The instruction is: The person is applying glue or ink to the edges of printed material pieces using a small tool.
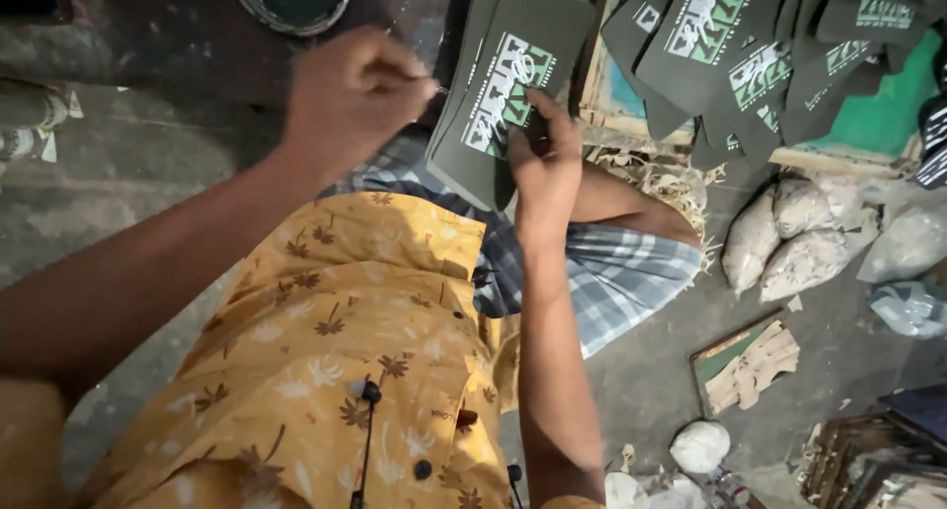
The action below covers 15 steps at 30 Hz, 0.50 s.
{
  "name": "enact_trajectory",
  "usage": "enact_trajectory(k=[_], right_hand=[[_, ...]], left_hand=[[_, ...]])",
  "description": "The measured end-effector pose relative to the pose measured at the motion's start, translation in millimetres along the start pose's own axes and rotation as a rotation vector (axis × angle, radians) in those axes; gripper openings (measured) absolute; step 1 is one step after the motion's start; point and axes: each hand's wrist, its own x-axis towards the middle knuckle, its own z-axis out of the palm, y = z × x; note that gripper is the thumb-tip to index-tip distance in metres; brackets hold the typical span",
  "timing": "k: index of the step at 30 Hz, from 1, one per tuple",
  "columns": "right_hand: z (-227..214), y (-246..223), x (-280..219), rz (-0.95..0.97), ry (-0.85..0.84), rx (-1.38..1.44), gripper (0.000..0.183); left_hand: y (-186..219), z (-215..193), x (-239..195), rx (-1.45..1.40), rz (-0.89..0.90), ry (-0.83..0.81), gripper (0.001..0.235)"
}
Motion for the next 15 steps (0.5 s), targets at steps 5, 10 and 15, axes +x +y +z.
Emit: enact_trajectory(k=[5, 10, 15], right_hand=[[10, -6, -3, 0.079, 0.031, -0.136, 0.048], [6, -7, -1, 0.089, 0.017, -0.201, 0.05], [3, 3, 1, 0.109, 0.011, -0.145, 0.053]], left_hand=[[8, 32, 30, 0.16, 0.343, -0.038, 0.011], [-2, 40, 32, 0.226, 0.408, -0.076, 0.015], [-8, 34, 33, 0.248, 0.385, -0.05, 0.015]])
